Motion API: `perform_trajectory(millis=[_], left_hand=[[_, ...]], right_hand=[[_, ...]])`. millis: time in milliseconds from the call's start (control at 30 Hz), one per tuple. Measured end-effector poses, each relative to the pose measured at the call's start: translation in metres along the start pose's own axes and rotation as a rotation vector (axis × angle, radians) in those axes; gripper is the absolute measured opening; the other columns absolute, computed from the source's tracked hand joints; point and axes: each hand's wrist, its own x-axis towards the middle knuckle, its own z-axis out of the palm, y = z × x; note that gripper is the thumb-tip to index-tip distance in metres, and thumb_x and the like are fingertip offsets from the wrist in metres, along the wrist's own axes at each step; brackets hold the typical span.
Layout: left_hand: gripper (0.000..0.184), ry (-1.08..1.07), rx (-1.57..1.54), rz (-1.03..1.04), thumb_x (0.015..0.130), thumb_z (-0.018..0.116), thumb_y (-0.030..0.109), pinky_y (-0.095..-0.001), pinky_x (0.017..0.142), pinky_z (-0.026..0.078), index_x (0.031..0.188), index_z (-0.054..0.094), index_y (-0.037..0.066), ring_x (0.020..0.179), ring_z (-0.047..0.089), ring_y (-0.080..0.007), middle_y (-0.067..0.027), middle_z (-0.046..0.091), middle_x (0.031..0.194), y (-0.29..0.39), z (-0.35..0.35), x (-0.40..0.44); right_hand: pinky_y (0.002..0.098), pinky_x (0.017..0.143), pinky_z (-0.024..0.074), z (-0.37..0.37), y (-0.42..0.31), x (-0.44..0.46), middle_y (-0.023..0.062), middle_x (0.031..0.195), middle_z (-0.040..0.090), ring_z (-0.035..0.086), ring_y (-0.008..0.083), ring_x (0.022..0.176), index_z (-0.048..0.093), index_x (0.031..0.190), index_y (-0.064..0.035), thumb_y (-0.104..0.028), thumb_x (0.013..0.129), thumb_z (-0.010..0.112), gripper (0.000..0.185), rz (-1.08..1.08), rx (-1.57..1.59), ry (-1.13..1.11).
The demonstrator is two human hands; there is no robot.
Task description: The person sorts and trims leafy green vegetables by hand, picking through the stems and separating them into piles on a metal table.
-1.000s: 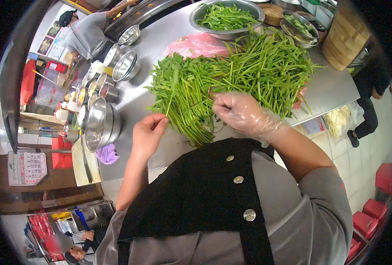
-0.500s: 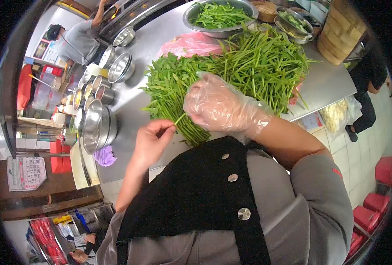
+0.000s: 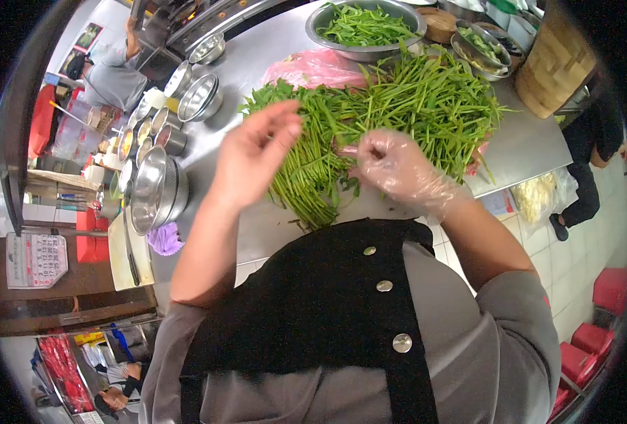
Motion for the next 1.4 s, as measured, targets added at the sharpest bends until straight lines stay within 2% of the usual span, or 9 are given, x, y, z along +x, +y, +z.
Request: perform_trajectory(millis=[133,333,533,667,767,833,967,1067,1400], left_hand=[[0.033,-0.049,0.335,-0.319,0.095,0.073,0.031,-0.0333,0.078,0.054,0.108,0.069,0.001,0.087,0.068,-0.0176,-0.0144,0.073,0.099,-0.024,-0.012,0.020],[0.045,-0.061,0.873,-0.307,0.084,0.077,0.046,-0.0501,0.082,0.054,0.092,0.065,0.004,0.095,0.068,-0.0410,-0.0220,0.069,0.103,-0.101,0.019,-0.010],[0.030,-0.086,0.734,-0.426,0.091,0.067,0.032,-0.0495,0.084,0.054,0.101,0.069,0.004,0.098,0.068,-0.0408,-0.0227,0.071,0.100,-0.107,-0.019,-0.015],[0.026,-0.002,0.860,-0.379,0.097,0.059,0.022,-0.0500,0.083,0.054,0.108,0.072,0.003,0.096,0.067,-0.0440,-0.0234,0.072,0.100,-0.080,-0.041,-0.015],[0.026,0.208,0.773,-0.073,0.100,0.057,0.020,-0.0500,0.082,0.054,0.111,0.073,0.004,0.090,0.069,-0.0444,-0.0227,0.072,0.093,-0.092,-0.055,-0.021],[0.027,0.260,0.634,-0.048,0.101,0.059,0.021,-0.0440,0.075,0.054,0.115,0.072,0.003,0.078,0.069,-0.0349,-0.0164,0.072,0.084,-0.080,-0.062,-0.027],[0.028,0.367,0.394,-0.165,0.102,0.065,0.022,-0.0286,0.064,0.047,0.117,0.072,0.000,0.066,0.056,-0.0111,-0.0015,0.064,0.074,-0.042,-0.075,-0.032],[0.028,0.438,0.359,-0.174,0.101,0.069,0.021,-0.0216,0.062,0.040,0.115,0.072,-0.002,0.067,0.045,-0.0045,0.0039,0.057,0.074,-0.024,-0.079,-0.031],[0.016,0.229,0.380,-0.061,0.097,0.072,0.009,-0.0246,0.077,0.049,0.110,0.074,0.002,0.085,0.059,-0.0085,-0.0024,0.067,0.094,-0.019,-0.073,-0.060]], right_hand=[[0.0319,0.062,0.0441,0.014,0.022,-0.013,0.0040,0.073,0.052,0.047,0.0111,0.068,0.056,0.080,-0.0018,-0.003,0.091,0.062,0.013,-0.121,-0.087,-0.005],[0.0330,0.062,0.0455,0.011,0.048,-0.021,0.0071,0.071,0.053,0.050,0.0132,0.068,0.056,0.079,-0.0017,-0.002,0.089,0.063,0.013,-0.101,-0.128,-0.046],[0.0307,0.062,0.0423,0.008,0.047,-0.013,0.0012,0.072,0.051,0.046,0.0112,0.068,0.057,0.083,-0.0026,-0.001,0.092,0.063,0.011,-0.167,-0.136,-0.030],[0.0333,0.065,0.0470,0.010,0.049,-0.009,0.0077,0.076,0.058,0.053,0.0161,0.068,0.060,0.083,-0.0028,-0.002,0.089,0.064,0.007,-0.132,-0.141,-0.087],[0.0327,0.064,0.0466,0.011,0.047,-0.005,0.0066,0.075,0.057,0.052,0.0151,0.067,0.059,0.084,-0.0028,-0.002,0.090,0.064,0.007,-0.152,-0.132,-0.109],[0.0317,0.062,0.0458,0.012,0.049,-0.004,0.0043,0.073,0.055,0.050,0.0128,0.066,0.059,0.084,-0.0030,-0.003,0.091,0.063,0.008,-0.255,-0.132,-0.065],[0.0282,0.059,0.0434,0.011,0.041,-0.005,-0.0008,0.074,0.053,0.046,0.0081,0.064,0.058,0.087,-0.0041,-0.005,0.095,0.061,0.008,0.086,-0.039,0.001],[0.0243,0.054,0.0409,0.013,0.050,-0.001,-0.0043,0.074,0.049,0.043,0.0052,0.059,0.057,0.091,-0.0058,-0.006,0.099,0.058,0.008,0.038,-0.050,0.023],[0.0321,0.073,0.0522,-0.010,-0.032,0.025,0.0046,0.082,0.061,0.059,0.0109,0.084,0.063,0.097,0.0008,-0.005,0.098,0.059,0.007,-0.467,-0.125,0.190]])
